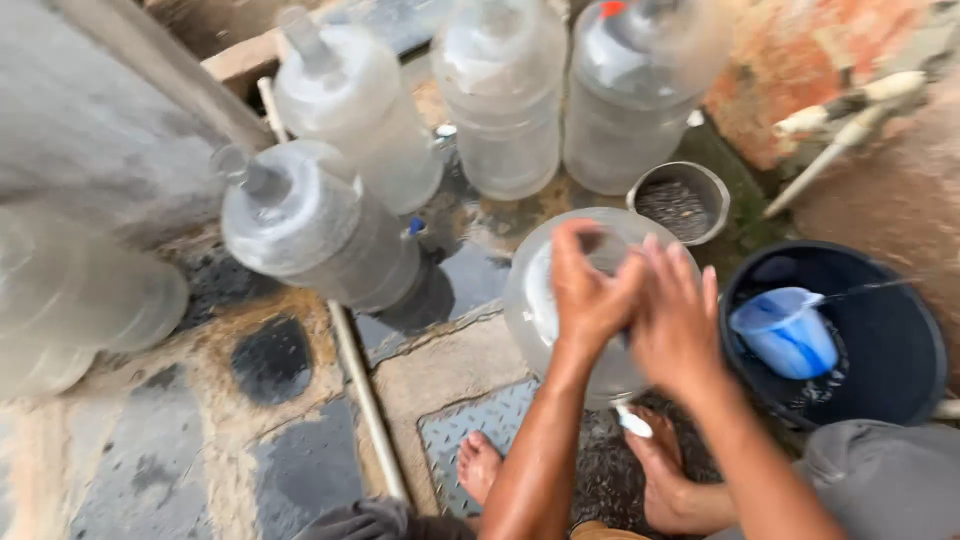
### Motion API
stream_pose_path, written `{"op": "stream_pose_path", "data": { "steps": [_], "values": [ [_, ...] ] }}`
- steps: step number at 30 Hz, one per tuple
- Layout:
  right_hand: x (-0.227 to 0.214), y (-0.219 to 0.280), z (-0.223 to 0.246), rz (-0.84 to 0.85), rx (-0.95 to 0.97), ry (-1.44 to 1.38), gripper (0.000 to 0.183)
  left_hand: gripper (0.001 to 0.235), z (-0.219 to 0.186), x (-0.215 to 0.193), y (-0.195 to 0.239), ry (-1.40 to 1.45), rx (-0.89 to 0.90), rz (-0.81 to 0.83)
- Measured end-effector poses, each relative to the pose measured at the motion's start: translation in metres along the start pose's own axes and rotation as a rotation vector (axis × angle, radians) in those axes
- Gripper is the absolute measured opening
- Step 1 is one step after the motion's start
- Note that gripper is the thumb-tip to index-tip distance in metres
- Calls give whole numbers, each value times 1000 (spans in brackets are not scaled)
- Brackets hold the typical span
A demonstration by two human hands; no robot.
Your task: The person washes the exterior of a plastic water jug by hand using a sponge, rinses the jug with water from a pitcher, and scrubs the dispenser tap with a toothbrush.
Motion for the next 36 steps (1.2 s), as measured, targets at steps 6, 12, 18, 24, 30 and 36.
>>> {"op": "stream_pose_path", "data": {
  "steps": [6,12,18,24,30,36],
  "values": [
    [48,-68,-97,233,395,-979,44,49,-7,-26,7,69,260,400],
    [123,-21,-11,-24,27,-641,40,35,80,-196,18,334,-45,-526],
    [186,-39,-25,432,606,-795,40,39,90,-250,41,618,-162,-392],
    [142,12,57,198,-79,-596,52,43,96,-258,57,709,-176,-78],
    [181,2,-71,430,428,-353,53,33,180,-318,74,247,-222,-615],
    [81,-38,82,216,-52,-785,60,40,111,-237,32,250,29,-362]
  ]
}}
Point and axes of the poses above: each hand's wrist, its own y-axis away from the middle knuckle, its own x-axis out of the palm, z = x × y, the point moved 7 cm from there along -y, towards the middle knuckle, and after that the axes turned 3 degrees about -z, right-handed, at the moved point
